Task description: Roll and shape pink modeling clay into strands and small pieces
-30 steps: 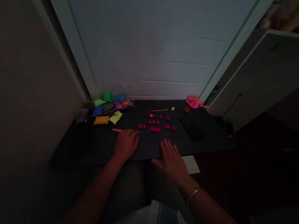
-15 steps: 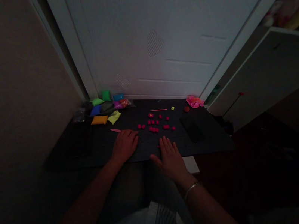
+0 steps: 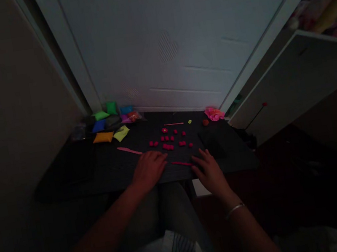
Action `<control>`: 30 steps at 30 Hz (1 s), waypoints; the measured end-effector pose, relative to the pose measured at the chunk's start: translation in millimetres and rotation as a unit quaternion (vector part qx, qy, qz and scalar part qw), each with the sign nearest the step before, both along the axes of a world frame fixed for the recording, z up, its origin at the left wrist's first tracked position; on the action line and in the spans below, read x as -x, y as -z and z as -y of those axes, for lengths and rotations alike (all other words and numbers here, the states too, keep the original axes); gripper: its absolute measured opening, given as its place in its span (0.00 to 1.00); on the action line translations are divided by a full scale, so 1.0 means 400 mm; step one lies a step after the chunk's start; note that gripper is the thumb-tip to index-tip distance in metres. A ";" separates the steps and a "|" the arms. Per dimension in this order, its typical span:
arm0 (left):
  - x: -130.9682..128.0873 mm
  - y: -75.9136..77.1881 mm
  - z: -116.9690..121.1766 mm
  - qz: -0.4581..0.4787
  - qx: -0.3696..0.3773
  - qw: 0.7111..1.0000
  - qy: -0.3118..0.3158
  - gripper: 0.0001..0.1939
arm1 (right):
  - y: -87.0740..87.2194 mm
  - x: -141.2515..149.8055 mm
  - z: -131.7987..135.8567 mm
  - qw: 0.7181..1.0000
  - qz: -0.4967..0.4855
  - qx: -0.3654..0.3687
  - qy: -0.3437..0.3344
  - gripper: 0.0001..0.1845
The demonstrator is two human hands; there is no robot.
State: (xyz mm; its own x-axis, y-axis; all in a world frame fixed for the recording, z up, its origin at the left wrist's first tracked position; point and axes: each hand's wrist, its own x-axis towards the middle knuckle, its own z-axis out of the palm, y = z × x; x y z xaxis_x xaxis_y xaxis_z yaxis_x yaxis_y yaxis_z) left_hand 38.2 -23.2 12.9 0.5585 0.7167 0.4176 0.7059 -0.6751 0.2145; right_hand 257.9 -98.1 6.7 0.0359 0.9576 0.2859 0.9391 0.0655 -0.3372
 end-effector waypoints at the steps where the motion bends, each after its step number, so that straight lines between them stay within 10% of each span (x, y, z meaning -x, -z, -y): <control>1: -0.026 -0.001 0.008 -0.010 0.010 1.000 0.018 0.14 | 0.001 -0.001 -0.003 1.000 0.001 0.003 -0.003 0.18; 11: -0.050 -0.020 0.004 -0.098 0.011 0.995 -0.017 0.10 | -0.021 0.083 -0.081 0.998 -0.017 0.013 -0.057 0.10; 30: -0.061 0.040 0.132 -0.141 0.047 0.989 -0.018 0.26 | -0.007 0.178 0.020 0.991 0.086 0.085 -0.056 0.25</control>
